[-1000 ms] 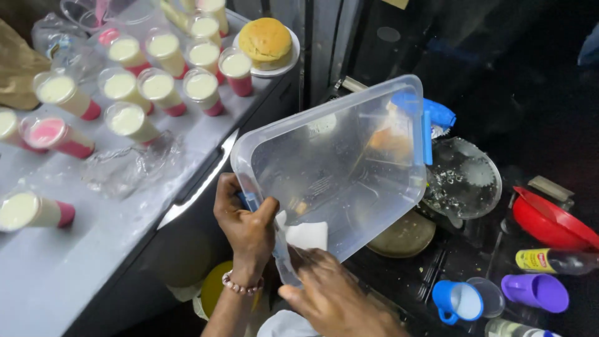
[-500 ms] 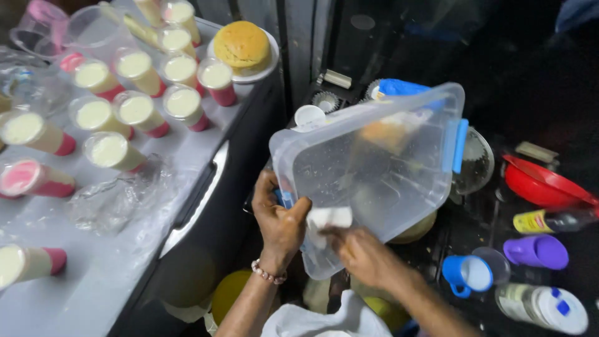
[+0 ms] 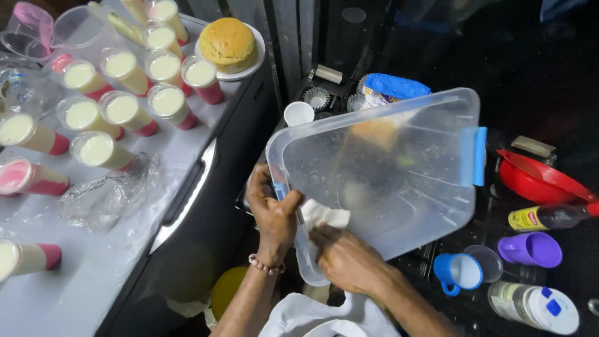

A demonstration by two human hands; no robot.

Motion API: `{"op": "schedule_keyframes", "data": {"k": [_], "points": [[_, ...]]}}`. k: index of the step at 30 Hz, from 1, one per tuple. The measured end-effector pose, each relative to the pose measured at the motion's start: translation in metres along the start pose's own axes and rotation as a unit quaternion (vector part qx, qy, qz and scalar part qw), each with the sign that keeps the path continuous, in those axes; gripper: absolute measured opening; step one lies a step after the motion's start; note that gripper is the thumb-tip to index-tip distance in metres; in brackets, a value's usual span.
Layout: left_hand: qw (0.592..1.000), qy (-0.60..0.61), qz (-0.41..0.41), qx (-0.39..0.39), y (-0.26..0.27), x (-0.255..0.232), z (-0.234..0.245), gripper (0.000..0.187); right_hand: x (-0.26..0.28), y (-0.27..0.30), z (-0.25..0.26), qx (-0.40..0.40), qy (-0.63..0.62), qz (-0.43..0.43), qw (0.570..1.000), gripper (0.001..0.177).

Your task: Cleaning a plastic container and arranging small cups of dessert inside it

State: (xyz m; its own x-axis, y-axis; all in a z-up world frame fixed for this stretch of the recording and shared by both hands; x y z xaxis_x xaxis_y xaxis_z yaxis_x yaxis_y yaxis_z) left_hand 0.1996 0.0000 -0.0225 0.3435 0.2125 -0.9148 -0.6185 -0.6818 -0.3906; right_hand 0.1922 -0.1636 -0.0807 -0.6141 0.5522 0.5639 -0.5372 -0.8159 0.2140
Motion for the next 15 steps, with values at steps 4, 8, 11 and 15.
{"op": "schedule_keyframes", "data": {"k": [4, 8, 11, 15], "points": [[1.000, 0.006, -0.012, -0.010, 0.000, -0.005, -0.010, 0.033, -0.032, 0.013, -0.034, 0.071, -0.127, -0.194, 0.970, 0.032], [0.998, 0.014, 0.006, -0.053, -0.006, -0.001, -0.010, 0.035, 0.034, 0.052, 0.029, 0.155, -0.274, -0.313, 0.896, 0.038], [0.995, 0.030, -0.008, -0.096, -0.007, 0.000, -0.015, 0.036, 0.024, 0.052, 0.018, 0.095, -0.379, -0.394, 0.832, 0.096], [0.993, 0.043, 0.006, -0.113, -0.002, 0.006, -0.019, 0.029, 0.030, 0.008, 0.063, -0.095, -0.410, -0.127, 0.898, 0.076]]}}
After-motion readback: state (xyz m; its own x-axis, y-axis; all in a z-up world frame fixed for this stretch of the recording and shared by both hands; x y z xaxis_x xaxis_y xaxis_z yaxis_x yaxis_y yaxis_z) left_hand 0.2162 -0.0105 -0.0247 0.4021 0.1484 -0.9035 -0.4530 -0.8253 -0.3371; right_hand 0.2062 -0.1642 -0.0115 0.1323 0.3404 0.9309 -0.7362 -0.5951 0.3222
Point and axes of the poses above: each hand's wrist, its own y-axis away from the middle knuckle, its own z-axis out of the back of the hand, x = y × z, the point moved 8 cm from there along -y, towards the middle knuckle, and after that the axes turned 12 degrees about -z, right-handed, at the moved point
